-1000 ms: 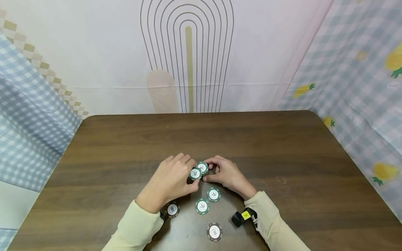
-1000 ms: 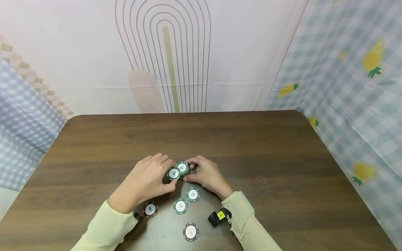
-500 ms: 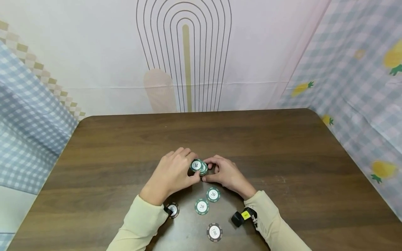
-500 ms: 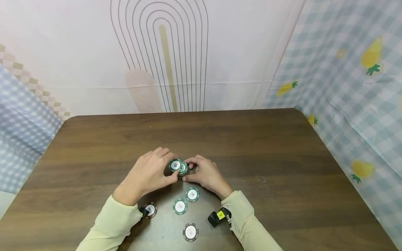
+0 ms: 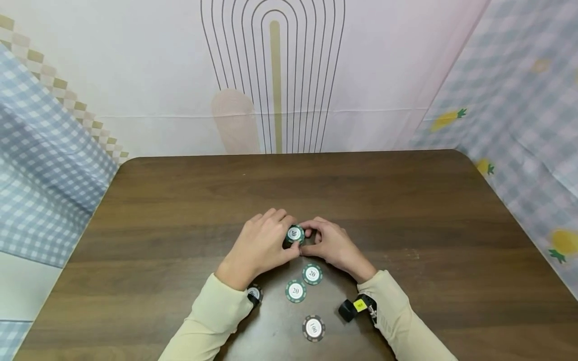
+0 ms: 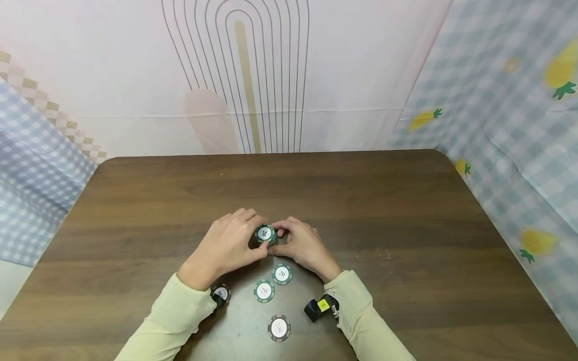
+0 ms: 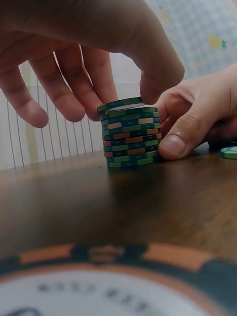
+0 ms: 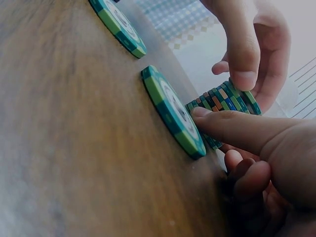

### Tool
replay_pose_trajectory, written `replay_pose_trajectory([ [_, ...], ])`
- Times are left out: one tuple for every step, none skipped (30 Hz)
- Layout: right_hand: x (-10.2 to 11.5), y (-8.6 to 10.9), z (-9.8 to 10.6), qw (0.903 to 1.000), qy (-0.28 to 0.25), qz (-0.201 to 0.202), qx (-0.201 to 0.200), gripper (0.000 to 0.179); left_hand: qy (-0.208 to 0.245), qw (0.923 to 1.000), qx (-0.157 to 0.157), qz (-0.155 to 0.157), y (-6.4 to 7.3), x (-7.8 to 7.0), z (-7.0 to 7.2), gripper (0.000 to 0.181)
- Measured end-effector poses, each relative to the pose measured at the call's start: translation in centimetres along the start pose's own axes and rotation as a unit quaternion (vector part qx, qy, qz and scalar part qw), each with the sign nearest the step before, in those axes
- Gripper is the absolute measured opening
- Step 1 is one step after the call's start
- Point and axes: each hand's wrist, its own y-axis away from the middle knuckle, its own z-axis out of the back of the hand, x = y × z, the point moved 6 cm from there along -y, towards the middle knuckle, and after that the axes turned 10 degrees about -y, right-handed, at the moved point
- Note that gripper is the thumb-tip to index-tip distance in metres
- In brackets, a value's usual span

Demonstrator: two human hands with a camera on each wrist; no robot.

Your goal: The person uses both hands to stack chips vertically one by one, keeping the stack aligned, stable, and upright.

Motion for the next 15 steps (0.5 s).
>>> replay_pose_trajectory([
  [-0.01,-0.01,0.03,1.0000,0.001,0.001,0.001,0.045,-0.002,1.0000,-0.002,0.000,-0.03,-0.01,0.01,0.036],
  [-0.01,-0.02,0.05,1.0000,0.001,0.001,0.001,0.045,-0.003,1.0000,-0.003,0.000,-0.05,-0.01,0.01,0.036],
  [-0.03,-0.02,0.07,1.0000,0.002,0.002,0.001,0.045,-0.004,1.0000,-0.004,0.000,-0.07,-0.01,-0.01,0.035],
  [-0.04,-0.03,0.10,1.0000,0.002,0.003,0.000,0.045,-0.004,1.0000,-0.004,0.000,-0.10,-0.02,-0.03,0.035],
  [-0.04,-0.04,0.12,1.0000,0.002,0.003,-0.001,0.045,-0.004,1.0000,-0.004,-0.001,-0.12,-0.03,-0.05,0.035],
  [-0.05,-0.05,0.13,1.0000,0.002,0.004,-0.002,0.045,-0.004,1.0000,-0.003,-0.001,-0.13,-0.05,-0.08,0.035],
  [-0.06,-0.05,0.14,1.0000,0.003,0.005,-0.002,0.045,-0.004,1.0000,-0.001,-0.001,-0.14,-0.06,-0.12,0.036],
  [-0.05,-0.06,0.13,1.0000,0.002,0.005,-0.002,0.045,-0.005,1.0000,0.001,-0.001,-0.13,-0.09,-0.15,0.036],
  [-0.04,-0.06,0.11,1.0000,0.002,0.005,-0.002,0.045,-0.005,1.0000,0.002,-0.001,-0.12,-0.11,-0.17,0.036],
  [-0.04,-0.06,0.09,1.0000,0.001,0.004,-0.001,0.045,-0.006,1.0000,0.003,-0.001,-0.11,-0.13,-0.18,0.036],
  [-0.02,-0.06,0.07,1.0000,0.001,0.004,0.000,0.045,-0.007,1.0000,0.003,-0.001,-0.10,-0.15,-0.16,0.036],
  [-0.01,-0.07,0.05,1.0000,0.001,0.005,0.000,0.045,-0.008,1.0000,0.003,0.000,-0.08,-0.17,-0.13,0.036],
  [0.00,-0.05,0.04,1.0000,0.000,0.005,0.000,0.044,-0.009,1.0000,0.003,0.000,-0.07,-0.19,-0.12,0.036],
  [-0.01,-0.03,0.02,1.0000,0.000,0.004,0.000,0.044,-0.010,0.9999,0.002,0.000,-0.07,-0.21,-0.11,0.036],
  [-0.01,-0.02,0.03,1.0000,0.000,0.005,-0.002,0.044,-0.010,0.9999,0.001,0.001,-0.07,-0.23,-0.11,0.036],
])
